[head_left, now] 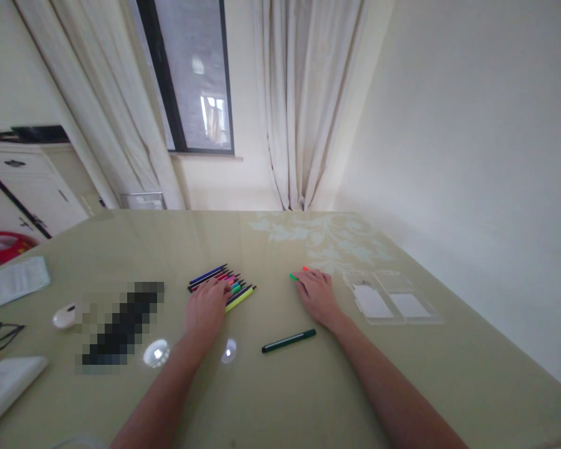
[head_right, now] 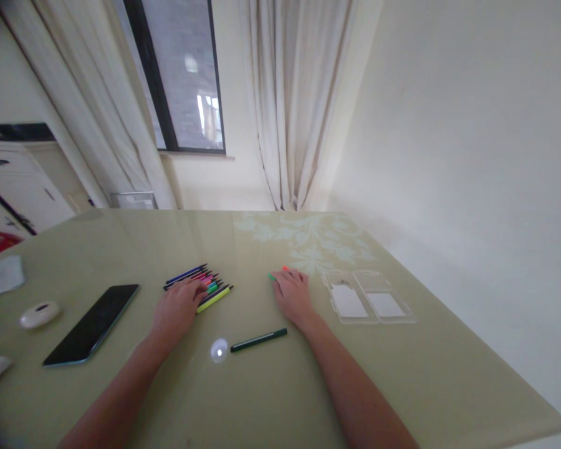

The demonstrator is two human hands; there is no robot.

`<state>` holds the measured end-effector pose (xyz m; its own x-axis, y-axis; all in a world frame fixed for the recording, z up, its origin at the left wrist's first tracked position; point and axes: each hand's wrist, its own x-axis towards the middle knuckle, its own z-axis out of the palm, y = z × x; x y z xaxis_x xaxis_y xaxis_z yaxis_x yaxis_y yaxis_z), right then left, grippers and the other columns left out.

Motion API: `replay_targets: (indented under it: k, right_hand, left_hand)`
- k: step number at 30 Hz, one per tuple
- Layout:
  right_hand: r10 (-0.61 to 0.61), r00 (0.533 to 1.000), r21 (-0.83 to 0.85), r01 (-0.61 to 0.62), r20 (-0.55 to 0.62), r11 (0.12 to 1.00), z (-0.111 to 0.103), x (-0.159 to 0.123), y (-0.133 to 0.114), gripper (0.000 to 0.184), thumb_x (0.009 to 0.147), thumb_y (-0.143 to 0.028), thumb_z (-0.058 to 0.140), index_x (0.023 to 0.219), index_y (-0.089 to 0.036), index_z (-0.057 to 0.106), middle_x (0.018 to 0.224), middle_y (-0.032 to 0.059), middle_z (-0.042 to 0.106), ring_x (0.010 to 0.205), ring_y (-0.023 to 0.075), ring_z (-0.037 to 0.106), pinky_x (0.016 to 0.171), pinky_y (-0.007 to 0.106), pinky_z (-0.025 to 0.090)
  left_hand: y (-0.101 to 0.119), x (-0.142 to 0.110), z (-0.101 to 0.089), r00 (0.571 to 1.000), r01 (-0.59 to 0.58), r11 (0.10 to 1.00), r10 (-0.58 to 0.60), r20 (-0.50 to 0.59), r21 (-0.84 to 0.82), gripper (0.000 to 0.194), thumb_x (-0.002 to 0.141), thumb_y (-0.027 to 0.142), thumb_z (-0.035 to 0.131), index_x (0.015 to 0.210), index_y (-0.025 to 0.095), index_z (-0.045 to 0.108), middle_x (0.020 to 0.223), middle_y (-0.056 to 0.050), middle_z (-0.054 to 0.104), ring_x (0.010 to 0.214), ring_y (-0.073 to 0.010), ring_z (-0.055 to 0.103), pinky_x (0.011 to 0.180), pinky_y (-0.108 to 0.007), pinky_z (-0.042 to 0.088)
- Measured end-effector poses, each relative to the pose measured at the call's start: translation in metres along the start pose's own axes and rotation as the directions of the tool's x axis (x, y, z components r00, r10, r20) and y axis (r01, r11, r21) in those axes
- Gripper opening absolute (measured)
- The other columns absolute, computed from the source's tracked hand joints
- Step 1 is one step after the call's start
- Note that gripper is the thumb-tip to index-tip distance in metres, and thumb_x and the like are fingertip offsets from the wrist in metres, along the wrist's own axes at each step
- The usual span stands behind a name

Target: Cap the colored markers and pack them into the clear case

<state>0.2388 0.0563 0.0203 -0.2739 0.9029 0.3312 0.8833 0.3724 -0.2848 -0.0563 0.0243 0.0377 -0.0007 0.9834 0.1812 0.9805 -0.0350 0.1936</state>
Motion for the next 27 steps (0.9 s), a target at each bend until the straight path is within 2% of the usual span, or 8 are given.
replay_targets:
  k: [6, 9, 12, 16, 22, 27]
  right_hand:
    - [-0.147, 0.988, 0.073, 0.143, 0.051, 0.987, -0.002, -0.001, -0.002, 0.028, 0.105, -0.025, 0.049, 0.126, -0.028, 0.068, 0.124, 0.0058, 0.073, 0.121, 0.0241, 0.057, 0.106, 0.044, 0.031]
    - [-0.172, 0.984, 0.104, 0.167, 0.038, 0.98, -0.001, 0.0, -0.002, 0.021, 0.103, -0.024, 0.055, 0.116, -0.027, 0.071, 0.116, 0.0047, 0.076, 0.117, 0.0236, 0.059, 0.105, 0.044, 0.031]
    - [-0.181, 0.984, 0.13, 0.178, 0.009, 0.975, 0.0, 0.001, -0.003, 0.016, 0.1, -0.02, 0.058, 0.104, -0.025, 0.072, 0.107, 0.004, 0.077, 0.111, 0.0229, 0.062, 0.106, 0.044, 0.032]
    - [-0.16, 0.986, 0.217, 0.168, -0.057, 0.961, -0.004, 0.0, -0.008, 0.016, 0.094, -0.015, 0.062, 0.104, -0.023, 0.071, 0.105, 0.0047, 0.076, 0.107, 0.0231, 0.064, 0.103, 0.044, 0.037]
    - [-0.092, 0.978, 0.531, 0.178, -0.185, 0.828, -0.027, -0.006, -0.02, 0.016, 0.095, -0.023, 0.058, 0.107, -0.022, 0.07, 0.103, 0.0055, 0.074, 0.092, 0.0183, 0.067, 0.084, 0.033, 0.052]
    - [-0.086, 0.972, 0.657, 0.212, -0.219, 0.724, -0.042, -0.01, -0.032, 0.016, 0.098, -0.03, 0.06, 0.107, -0.023, 0.071, 0.097, 0.0046, 0.072, 0.086, 0.0169, 0.067, 0.081, 0.031, 0.055]
  left_hand:
    - [-0.003, 0.0, 0.001, 0.999, -0.007, 1.0, 0.006, 0.031, 0.01, 0.018, 0.099, 0.029, 0.057, 0.106, 0.022, 0.072, 0.113, -0.009, 0.069, 0.112, -0.027, 0.062, 0.095, -0.036, 0.046]
    - [-0.004, 0.0, 0.003, 0.999, -0.02, 1.0, 0.019, 0.035, 0.022, 0.018, 0.099, 0.028, 0.056, 0.103, 0.02, 0.071, 0.111, -0.01, 0.068, 0.11, -0.0282, 0.062, 0.095, -0.038, 0.046]
    - [-0.002, 0.0, 0.005, 0.999, -0.048, 0.999, 0.048, -0.022, 0.009, 0.018, 0.1, 0.026, 0.054, 0.105, 0.018, 0.07, 0.113, -0.011, 0.068, 0.112, -0.0292, 0.06, 0.098, -0.04, 0.044]
    - [0.014, -0.002, 0.004, 0.984, -0.108, 0.989, 0.092, -0.152, -0.098, 0.016, 0.1, 0.027, 0.054, 0.107, 0.02, 0.066, 0.116, -0.01, 0.068, 0.113, -0.0297, 0.058, 0.098, -0.042, 0.044]
    - [0.045, -0.016, 0.005, 0.957, -0.276, 0.893, 0.22, -0.19, -0.356, 0.017, 0.104, 0.028, 0.043, 0.108, 0.022, 0.058, 0.101, -0.005, 0.069, 0.093, -0.024, 0.066, 0.081, -0.035, 0.049]
    - [0.051, -0.022, 0.008, 0.944, -0.323, 0.846, 0.257, -0.207, -0.425, 0.02, 0.106, 0.033, 0.037, 0.108, 0.023, 0.055, 0.1, -0.004, 0.067, 0.09, -0.0224, 0.067, 0.078, -0.033, 0.05]
